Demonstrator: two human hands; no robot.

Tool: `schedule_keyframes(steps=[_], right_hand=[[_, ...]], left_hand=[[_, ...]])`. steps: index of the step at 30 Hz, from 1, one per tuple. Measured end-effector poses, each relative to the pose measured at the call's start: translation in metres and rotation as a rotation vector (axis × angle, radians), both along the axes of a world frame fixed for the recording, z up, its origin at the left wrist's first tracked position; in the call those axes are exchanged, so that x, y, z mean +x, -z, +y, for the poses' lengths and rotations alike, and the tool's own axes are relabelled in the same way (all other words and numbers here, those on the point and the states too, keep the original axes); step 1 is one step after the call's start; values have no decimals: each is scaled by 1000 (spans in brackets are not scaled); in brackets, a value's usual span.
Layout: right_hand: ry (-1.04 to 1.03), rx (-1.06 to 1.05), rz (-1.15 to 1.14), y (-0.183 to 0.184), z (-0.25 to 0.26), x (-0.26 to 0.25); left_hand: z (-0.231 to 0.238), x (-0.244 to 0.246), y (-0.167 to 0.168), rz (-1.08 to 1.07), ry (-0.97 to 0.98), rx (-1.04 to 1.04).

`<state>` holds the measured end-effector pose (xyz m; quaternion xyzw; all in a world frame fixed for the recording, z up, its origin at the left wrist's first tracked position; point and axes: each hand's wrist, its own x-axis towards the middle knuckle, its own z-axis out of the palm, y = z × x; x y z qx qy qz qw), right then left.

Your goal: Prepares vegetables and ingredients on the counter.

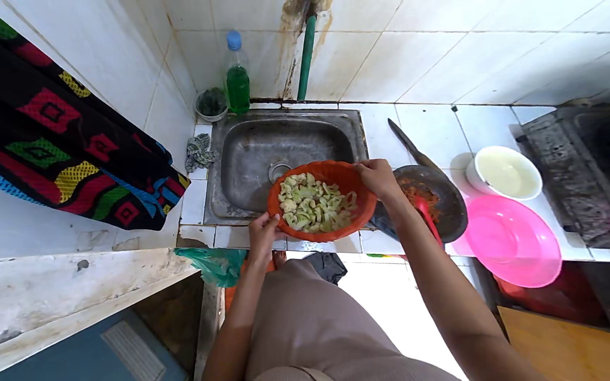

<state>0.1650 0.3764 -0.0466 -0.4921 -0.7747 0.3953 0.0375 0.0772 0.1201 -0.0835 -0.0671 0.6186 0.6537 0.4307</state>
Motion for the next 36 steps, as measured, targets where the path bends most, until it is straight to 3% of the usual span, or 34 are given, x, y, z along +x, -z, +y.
schedule_keyframes(steps=[36], right_hand=[[-81,48,-73,-24,11,-14]], left_hand=[[8,12,-5,-184,-41,35]])
